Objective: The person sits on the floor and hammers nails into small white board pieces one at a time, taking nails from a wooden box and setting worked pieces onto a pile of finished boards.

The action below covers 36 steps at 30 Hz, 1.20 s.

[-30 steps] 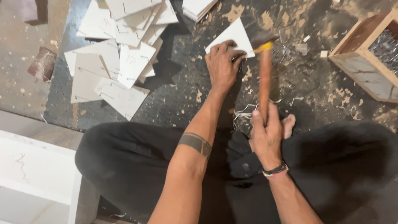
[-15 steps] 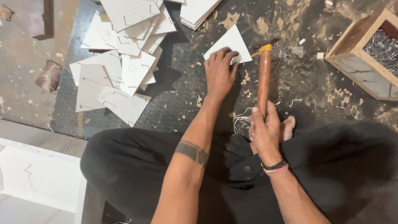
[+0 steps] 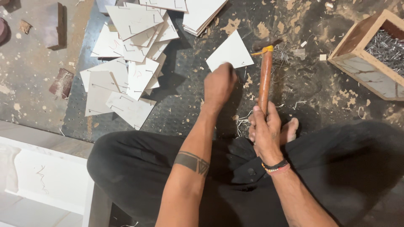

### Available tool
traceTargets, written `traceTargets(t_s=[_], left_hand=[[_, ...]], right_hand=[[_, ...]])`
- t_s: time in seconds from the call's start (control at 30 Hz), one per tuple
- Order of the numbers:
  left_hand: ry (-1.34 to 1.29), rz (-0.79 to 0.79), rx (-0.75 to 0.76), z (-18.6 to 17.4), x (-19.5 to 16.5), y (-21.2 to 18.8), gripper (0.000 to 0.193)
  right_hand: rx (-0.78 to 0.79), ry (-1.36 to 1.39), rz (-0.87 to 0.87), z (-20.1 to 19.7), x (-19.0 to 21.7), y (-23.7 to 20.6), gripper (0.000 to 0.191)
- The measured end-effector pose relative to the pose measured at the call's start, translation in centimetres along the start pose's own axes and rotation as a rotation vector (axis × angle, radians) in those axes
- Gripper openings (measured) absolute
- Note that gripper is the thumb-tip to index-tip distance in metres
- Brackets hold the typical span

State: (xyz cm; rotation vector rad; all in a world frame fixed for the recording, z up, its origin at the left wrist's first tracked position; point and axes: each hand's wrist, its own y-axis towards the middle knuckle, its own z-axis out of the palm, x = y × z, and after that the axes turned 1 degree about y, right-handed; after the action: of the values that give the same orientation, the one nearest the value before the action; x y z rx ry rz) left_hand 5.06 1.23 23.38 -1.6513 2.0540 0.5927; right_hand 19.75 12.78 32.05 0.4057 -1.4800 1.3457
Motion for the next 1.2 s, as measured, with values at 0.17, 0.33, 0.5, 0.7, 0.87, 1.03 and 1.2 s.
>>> traceTargets(t_s=[0.17, 0.33, 0.5, 0.7, 0.87, 1.03, 1.2], left_hand=[[-0.367, -0.161, -0.295, -2.7, 0.5, 0.3, 0.038], [-0.482, -0.214, -0.227, -2.8, 1.1, -0.2, 0.018], [-0.217, -0.040, -0.265, -1.4, 2.2, -0.8, 0.013], [-0.192, -0.009, -0.271, -0.8, 3.6, -0.8, 0.012], [-0.217, -0.022, -0.282, -1.0, 3.7, -0.7, 0.012], [-0.250, -0.025, -0.291, -1.3, 3.7, -0.8, 0.011], [-0.240, 0.000, -0.279, -1.5, 3.9, -0.8, 0.012]], right_hand=[[0.060, -0.017, 0.013, 0.3, 0.0, -0.4, 0.030], [0.090, -0.084, 0.019, 0.8, 0.2, -0.6, 0.031], [0.098, -0.114, 0.019, 1.0, 0.2, -0.8, 0.034], [0.101, -0.157, 0.005, 1.3, -0.2, -0.7, 0.037], [0.096, -0.262, -0.085, 1.6, -0.5, -1.0, 0.038], [0.039, -0.621, -0.270, 1.7, -0.7, -1.5, 0.048], [0.064, -0.739, -0.362, 1.9, -0.5, -2.2, 0.050]])
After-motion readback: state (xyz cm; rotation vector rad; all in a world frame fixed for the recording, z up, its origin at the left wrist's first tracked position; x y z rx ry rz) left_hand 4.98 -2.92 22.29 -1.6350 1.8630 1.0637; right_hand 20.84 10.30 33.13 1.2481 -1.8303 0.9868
